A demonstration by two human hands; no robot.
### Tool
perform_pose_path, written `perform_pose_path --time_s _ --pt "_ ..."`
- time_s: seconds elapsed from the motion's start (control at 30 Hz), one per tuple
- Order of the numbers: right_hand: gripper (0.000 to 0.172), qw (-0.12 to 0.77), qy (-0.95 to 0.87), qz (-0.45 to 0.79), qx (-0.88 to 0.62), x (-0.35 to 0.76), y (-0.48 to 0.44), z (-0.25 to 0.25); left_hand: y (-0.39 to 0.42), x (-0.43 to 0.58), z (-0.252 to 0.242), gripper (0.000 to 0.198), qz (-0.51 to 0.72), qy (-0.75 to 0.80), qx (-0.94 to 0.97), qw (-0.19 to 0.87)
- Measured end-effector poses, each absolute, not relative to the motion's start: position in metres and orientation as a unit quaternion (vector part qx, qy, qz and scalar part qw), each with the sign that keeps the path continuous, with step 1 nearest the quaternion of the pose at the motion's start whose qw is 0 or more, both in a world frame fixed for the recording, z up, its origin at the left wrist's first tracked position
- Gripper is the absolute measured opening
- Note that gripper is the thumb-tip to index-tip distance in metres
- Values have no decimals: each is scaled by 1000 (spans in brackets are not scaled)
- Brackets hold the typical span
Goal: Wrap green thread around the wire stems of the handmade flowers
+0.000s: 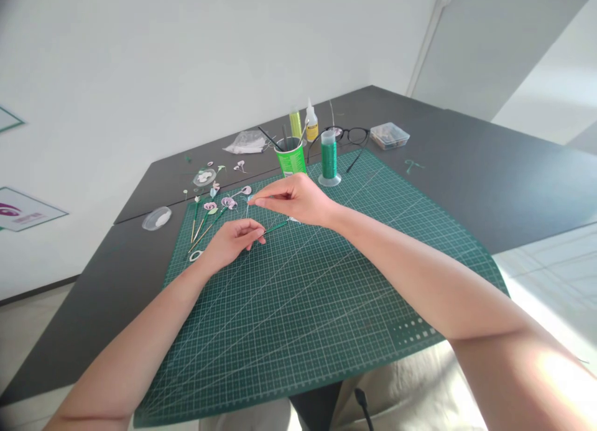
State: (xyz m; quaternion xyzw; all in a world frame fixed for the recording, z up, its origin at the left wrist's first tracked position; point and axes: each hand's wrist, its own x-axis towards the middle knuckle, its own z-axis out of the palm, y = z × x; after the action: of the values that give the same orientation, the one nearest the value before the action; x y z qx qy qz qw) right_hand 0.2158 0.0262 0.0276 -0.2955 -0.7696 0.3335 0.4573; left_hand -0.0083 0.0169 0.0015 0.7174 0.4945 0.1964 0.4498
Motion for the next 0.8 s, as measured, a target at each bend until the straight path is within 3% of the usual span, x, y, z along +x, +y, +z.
perform_pose_path --time_s 0.8 --pt "36 399 -781 309 -368 224 41 19 5 -8 6 15 189 399 793 420"
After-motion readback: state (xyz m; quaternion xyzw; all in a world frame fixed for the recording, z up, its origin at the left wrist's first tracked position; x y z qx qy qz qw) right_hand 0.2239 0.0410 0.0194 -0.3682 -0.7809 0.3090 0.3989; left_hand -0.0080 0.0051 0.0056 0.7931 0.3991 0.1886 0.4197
